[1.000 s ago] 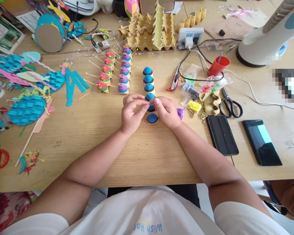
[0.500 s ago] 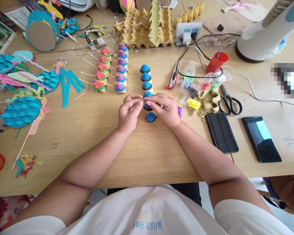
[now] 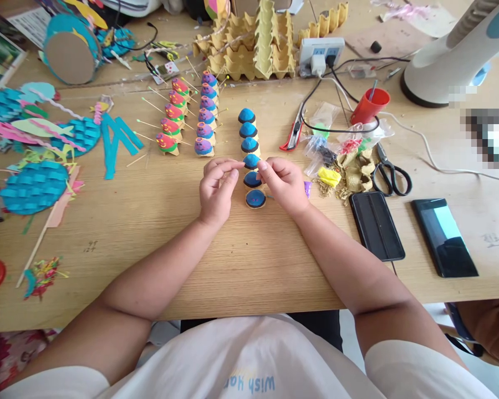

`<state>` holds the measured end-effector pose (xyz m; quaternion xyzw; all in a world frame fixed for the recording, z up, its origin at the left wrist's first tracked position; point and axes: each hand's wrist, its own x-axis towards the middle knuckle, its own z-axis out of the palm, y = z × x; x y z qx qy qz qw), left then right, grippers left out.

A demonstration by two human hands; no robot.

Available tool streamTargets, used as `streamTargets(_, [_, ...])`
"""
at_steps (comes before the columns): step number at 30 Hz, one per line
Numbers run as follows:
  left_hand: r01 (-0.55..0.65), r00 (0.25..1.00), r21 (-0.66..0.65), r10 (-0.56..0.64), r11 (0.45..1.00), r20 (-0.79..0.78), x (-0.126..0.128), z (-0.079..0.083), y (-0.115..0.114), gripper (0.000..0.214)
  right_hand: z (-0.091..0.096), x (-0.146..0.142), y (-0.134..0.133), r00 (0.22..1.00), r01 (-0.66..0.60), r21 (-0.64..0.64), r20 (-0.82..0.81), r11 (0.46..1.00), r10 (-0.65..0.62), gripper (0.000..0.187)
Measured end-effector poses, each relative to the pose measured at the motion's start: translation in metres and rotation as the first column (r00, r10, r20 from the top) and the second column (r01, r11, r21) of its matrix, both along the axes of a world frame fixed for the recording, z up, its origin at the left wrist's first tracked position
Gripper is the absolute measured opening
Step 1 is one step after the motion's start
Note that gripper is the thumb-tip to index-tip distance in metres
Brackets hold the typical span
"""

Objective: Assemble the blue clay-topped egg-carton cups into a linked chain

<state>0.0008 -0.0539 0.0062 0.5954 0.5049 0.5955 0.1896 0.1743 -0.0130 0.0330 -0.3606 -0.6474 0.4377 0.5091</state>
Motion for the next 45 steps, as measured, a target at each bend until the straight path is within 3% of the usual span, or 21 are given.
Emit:
streamTargets(8, [0.008, 1.000, 0.006, -0.008, 1.000, 0.012, -0.001, 0.000, 0.001, 0.031, -0.006, -0.003, 0.006, 0.983, -0.058, -0.118, -0.182, 0.991, 0.035, 0.042])
streamTargets(19, [-0.005, 1.000, 0.003, 0.005, 1.000, -0.022, 0.000, 0.000, 0.000, 0.029, -0.007, 0.003, 0.005, 0.998, 0.020, -0.023, -0.060, 1.000, -0.021, 0.060])
streamTargets(25, [-0.006, 0.999, 0.006, 0.007, 1.000, -0.047, -0.001, -0.002, 0.001, 0.030, -0.011, 0.000, 0.009, 0.992, -0.008, -0.098, -0.129, 0.995, -0.005, 0.040])
streamTargets(39, [-0.005, 0.999, 0.000, 0.005, 1.000, -0.035, 0.000, 0.001, 0.000, 0.031, -0.007, 0.004, 0.006, 0.998, -0.034, -0.108, -0.063, 0.994, 0.027, 0.058])
streamTargets(45, [-0.011, 0.999, 0.002, 0.011, 1.000, -0.051, 0.000, 0.000, 0.000, 0.028, -0.015, 0.002, 0.010, 0.989, -0.057, -0.120, -0.145, 0.991, 0.040, 0.039])
